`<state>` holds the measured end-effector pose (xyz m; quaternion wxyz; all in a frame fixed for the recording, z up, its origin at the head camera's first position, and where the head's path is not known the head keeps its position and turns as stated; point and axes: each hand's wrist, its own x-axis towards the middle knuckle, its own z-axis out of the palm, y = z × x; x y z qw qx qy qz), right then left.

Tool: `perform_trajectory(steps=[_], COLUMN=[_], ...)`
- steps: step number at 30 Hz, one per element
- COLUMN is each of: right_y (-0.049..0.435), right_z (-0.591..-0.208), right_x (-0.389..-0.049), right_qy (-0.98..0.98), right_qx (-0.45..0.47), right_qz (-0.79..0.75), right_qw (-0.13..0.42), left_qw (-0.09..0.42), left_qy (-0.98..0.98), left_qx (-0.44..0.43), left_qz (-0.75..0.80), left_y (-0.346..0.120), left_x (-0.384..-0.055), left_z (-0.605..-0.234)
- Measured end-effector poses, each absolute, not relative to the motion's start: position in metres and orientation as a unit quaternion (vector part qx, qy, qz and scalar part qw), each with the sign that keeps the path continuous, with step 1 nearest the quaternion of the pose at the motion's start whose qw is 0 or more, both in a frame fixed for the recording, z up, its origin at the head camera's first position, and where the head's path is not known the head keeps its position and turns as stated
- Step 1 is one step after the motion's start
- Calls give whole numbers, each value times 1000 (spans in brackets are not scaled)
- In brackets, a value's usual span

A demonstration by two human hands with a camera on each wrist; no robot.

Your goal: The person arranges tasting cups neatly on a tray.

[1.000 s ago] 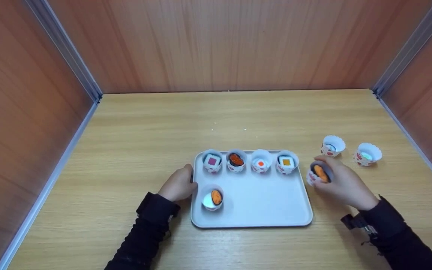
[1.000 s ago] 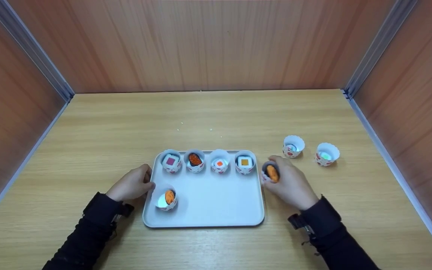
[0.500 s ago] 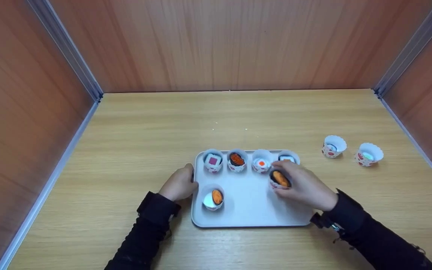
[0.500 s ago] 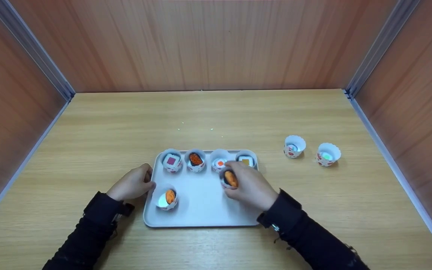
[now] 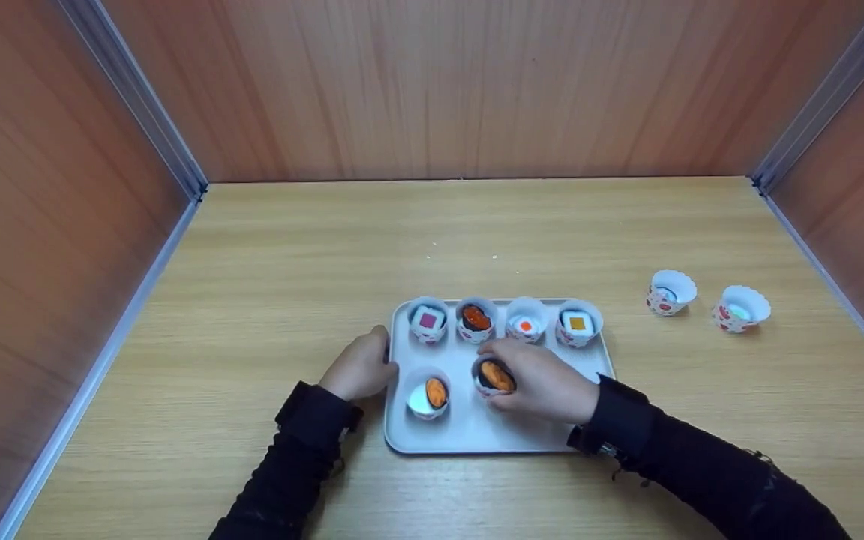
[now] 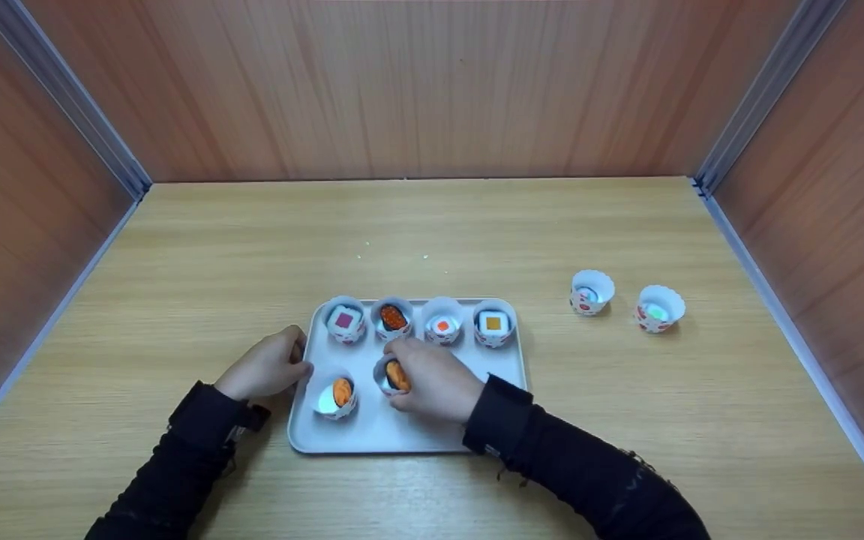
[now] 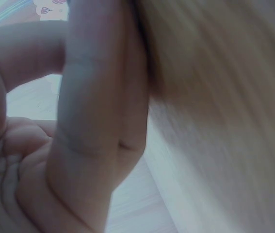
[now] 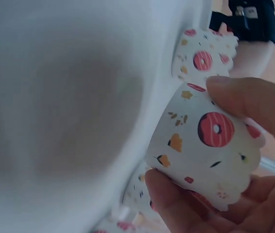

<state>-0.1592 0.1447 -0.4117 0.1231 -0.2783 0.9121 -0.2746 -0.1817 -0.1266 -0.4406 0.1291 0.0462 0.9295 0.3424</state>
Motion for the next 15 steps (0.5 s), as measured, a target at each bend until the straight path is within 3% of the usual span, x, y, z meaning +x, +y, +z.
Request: perform_trajectory(steps=[15], right_y=[133], right_z=[-423], right_x=[-159], right_qy=[910], right_qx=[-284], right_qz=[-257], right_qw=[157], left_qw=[136], left_qy=[931], left_qx=[41], left_qz=[337], left_y=[-126], left_x=[-183], left_z=[-441])
